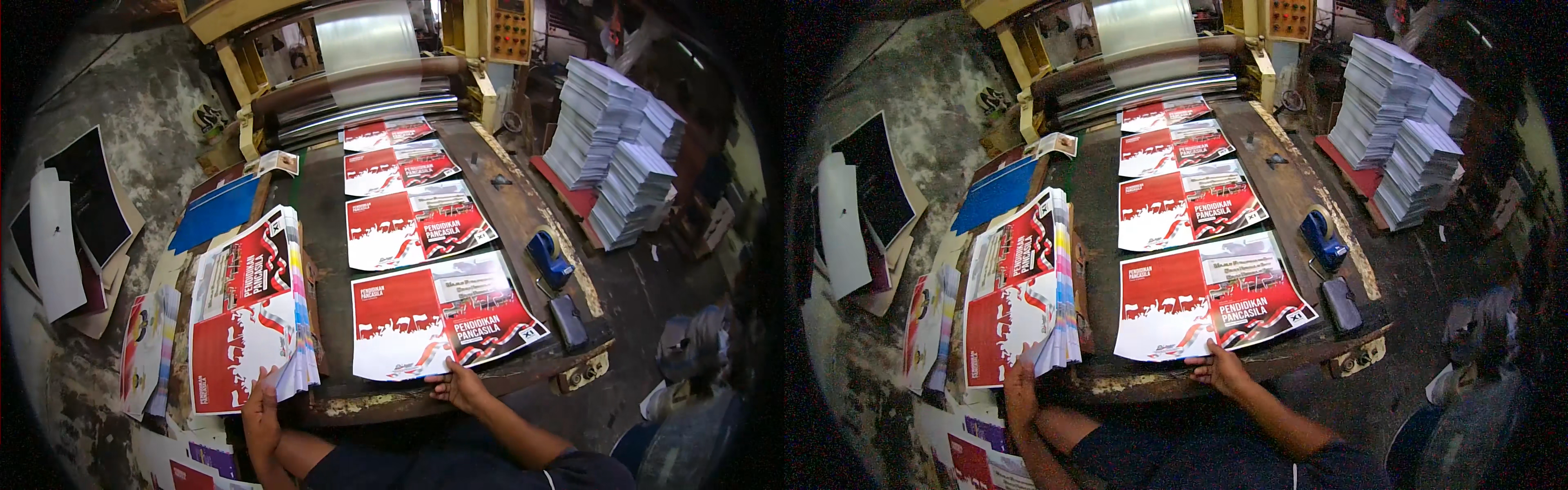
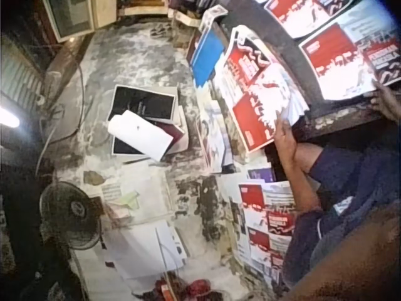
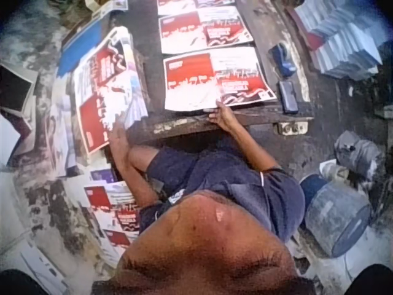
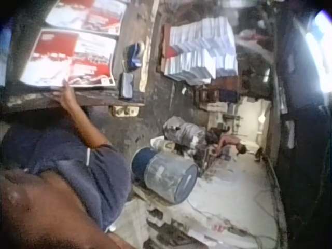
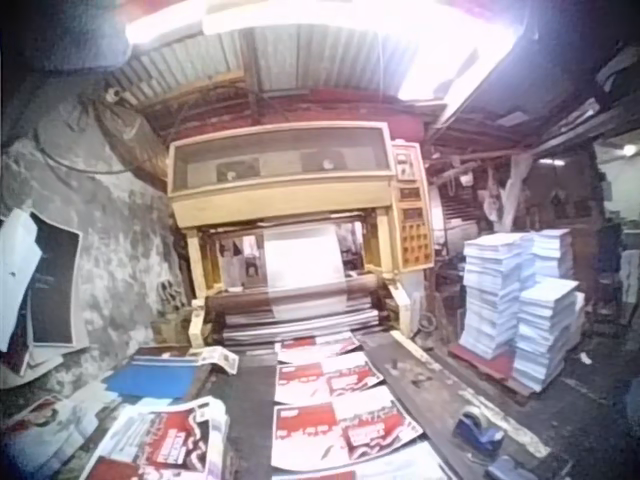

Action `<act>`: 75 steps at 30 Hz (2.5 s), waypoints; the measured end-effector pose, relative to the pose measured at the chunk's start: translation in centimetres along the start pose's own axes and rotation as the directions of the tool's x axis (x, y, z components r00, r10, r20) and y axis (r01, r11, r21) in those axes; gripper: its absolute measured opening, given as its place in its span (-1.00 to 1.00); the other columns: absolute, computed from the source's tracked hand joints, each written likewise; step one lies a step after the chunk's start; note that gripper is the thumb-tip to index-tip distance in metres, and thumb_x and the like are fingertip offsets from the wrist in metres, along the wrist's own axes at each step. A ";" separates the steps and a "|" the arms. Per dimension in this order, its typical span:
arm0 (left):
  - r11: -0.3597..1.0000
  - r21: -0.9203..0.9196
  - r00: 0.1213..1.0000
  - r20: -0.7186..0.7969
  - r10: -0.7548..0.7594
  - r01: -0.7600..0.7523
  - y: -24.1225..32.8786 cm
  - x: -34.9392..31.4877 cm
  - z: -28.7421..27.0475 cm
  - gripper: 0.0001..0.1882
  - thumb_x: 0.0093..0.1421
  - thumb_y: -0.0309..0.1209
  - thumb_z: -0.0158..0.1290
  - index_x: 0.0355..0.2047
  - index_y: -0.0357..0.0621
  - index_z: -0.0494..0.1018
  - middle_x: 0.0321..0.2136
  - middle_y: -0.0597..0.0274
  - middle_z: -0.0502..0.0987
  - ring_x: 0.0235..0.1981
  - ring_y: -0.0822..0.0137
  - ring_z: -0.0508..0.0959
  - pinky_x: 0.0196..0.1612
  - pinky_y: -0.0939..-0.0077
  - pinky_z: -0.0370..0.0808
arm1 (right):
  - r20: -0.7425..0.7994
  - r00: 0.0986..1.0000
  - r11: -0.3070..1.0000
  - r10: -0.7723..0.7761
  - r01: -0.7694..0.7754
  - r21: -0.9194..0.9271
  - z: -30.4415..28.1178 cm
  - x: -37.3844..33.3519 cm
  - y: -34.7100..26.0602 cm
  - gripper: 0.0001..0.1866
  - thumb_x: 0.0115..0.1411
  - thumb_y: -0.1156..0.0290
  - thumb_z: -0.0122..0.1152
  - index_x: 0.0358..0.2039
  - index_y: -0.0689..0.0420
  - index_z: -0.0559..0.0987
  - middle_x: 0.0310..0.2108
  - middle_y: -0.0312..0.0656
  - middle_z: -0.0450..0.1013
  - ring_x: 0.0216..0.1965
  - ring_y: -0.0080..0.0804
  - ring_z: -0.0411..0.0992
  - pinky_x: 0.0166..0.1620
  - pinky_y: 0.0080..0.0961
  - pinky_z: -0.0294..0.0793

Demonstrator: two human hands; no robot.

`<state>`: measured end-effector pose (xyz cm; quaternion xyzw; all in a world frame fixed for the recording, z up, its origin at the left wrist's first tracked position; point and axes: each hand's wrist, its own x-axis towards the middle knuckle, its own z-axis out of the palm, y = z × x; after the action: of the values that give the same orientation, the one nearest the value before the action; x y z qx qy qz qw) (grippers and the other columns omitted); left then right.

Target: The person picks up printed sheets from a machine and places them onto stacks on a table, handling the items one at a time by hand.

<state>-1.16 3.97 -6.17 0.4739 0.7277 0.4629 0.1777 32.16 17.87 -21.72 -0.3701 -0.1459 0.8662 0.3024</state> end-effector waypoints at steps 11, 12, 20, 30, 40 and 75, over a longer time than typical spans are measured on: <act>0.990 0.116 0.967 -0.232 0.109 -0.083 3.3 -2.6 0.1 -0.64 0.23 -0.18 -0.06 -0.36 -0.24 0.55 -0.27 0.07 0.56 -0.09 0.12 0.49 0.19 0.16 0.11 | -0.079 0.995 0.996 -0.059 0.064 0.056 0.1 0.1 1.2 -0.46 0.25 -0.03 -0.17 0.01 0.17 0.20 -0.12 0.04 0.43 -0.31 -0.28 0.43 -0.18 -0.16 0.47; 0.980 0.133 0.975 -0.143 0.169 -0.150 4.3 -3.2 0.3 -0.66 0.22 -0.17 -0.04 -0.39 -0.20 0.56 -0.28 0.10 0.57 -0.07 0.10 0.48 0.21 0.10 0.04 | -0.126 0.991 0.998 -0.047 0.052 0.039 0.2 -0.7 0.9 -0.42 0.24 -0.06 -0.16 0.03 0.18 0.20 -0.10 0.04 0.42 -0.27 -0.26 0.43 -0.17 -0.16 0.47; 0.779 0.234 0.791 0.384 0.476 -0.582 7.7 -5.9 1.9 -0.69 0.06 0.02 0.07 -0.51 0.14 0.62 -0.24 0.30 0.58 0.15 0.04 0.31 0.24 -0.20 -0.33 | 0.413 0.909 0.993 -0.049 0.089 -0.077 1.8 -6.7 -0.7 -0.27 0.16 -0.07 0.00 0.16 0.20 0.16 -0.14 -0.03 0.41 -0.32 -0.24 0.45 -0.29 -0.23 0.54; 0.858 0.378 0.934 0.051 0.355 -0.347 6.2 -4.8 -1.5 -0.43 -0.08 -0.11 0.24 -0.10 -0.17 0.47 0.01 0.07 0.43 0.17 -0.01 0.26 0.20 0.02 0.08 | -0.051 0.990 0.988 0.128 -0.132 -0.082 -2.4 -10.2 5.9 -0.63 0.20 0.14 0.06 -0.23 0.24 0.41 -0.50 -0.14 0.41 -0.52 -0.39 0.40 -0.29 -0.22 0.52; 0.981 0.122 0.985 -0.068 0.158 -0.149 3.0 -4.8 -1.1 -0.72 0.15 -0.27 0.09 -0.23 -0.21 0.55 -0.18 0.10 0.55 0.06 0.12 0.41 0.17 0.20 0.16 | -0.085 0.989 0.979 0.118 -0.130 -0.155 -4.3 -12.1 7.9 -0.57 0.24 0.13 -0.04 -0.16 0.30 0.38 -0.40 0.01 0.48 -0.45 -0.34 0.47 -0.31 -0.24 0.56; 0.800 -0.600 0.883 -0.385 -0.268 -0.019 -1.1 -6.2 -1.6 -0.68 0.27 -0.31 -0.07 -0.21 -0.40 0.45 -0.26 0.09 0.51 -0.25 0.34 0.45 -0.10 0.43 0.37 | -0.093 0.976 0.957 -0.199 0.214 0.197 -1.2 -2.8 6.8 -0.67 0.28 0.10 -0.17 -0.12 0.09 0.27 -0.24 -0.06 0.41 -0.37 -0.29 0.40 -0.23 -0.14 0.49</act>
<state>0.19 -2.22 -7.38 0.2245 0.5997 0.7485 0.1724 31.75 10.87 -24.27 -0.3504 -0.0822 0.8264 0.4330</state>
